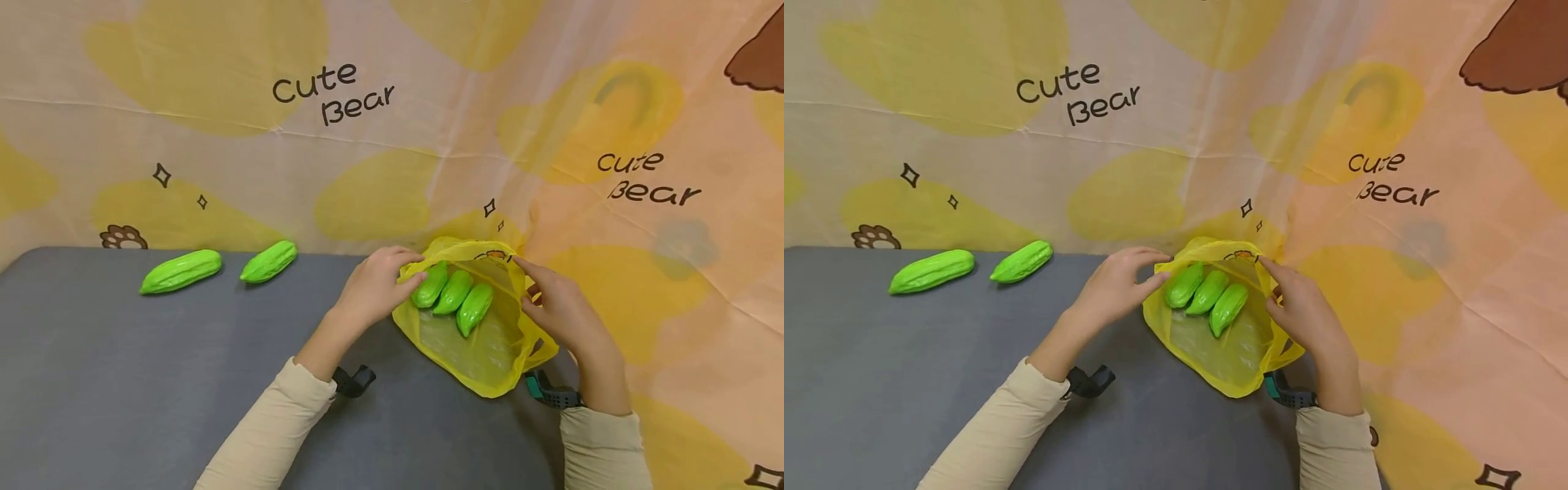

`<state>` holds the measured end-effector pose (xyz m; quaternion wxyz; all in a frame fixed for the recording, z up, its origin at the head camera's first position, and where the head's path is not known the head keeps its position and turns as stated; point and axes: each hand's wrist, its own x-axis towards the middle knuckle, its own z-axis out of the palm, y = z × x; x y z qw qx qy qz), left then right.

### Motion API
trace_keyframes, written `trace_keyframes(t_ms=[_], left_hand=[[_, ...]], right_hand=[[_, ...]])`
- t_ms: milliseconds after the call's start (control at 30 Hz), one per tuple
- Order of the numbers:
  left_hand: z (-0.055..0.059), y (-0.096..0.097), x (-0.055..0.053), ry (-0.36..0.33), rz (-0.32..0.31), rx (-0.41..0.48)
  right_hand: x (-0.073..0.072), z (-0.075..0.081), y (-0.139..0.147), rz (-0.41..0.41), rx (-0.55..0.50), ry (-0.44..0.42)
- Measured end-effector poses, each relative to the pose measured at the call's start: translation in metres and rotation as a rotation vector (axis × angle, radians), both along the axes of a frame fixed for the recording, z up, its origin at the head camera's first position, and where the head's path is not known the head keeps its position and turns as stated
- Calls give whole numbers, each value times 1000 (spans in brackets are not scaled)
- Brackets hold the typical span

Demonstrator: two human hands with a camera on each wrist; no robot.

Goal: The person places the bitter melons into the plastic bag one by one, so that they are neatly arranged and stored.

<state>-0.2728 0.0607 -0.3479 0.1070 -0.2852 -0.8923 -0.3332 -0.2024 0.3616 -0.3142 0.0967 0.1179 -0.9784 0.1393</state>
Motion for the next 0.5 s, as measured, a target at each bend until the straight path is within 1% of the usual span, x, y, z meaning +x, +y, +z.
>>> trace_keyframes(t_ms=[133,267,367,500], left_hand=[[-1,-17,-7,-8,28,20],[0,-33,-13,-43,69,42],[1,-43,-18,-67,102,37],[3,-54,-23,-99,130,24]], right_hand=[[2,0,0,4,-13,13],[4,1,1,5,-14,32],[3,1,1,11,-20,30],[3,3,2,8,-26,23]])
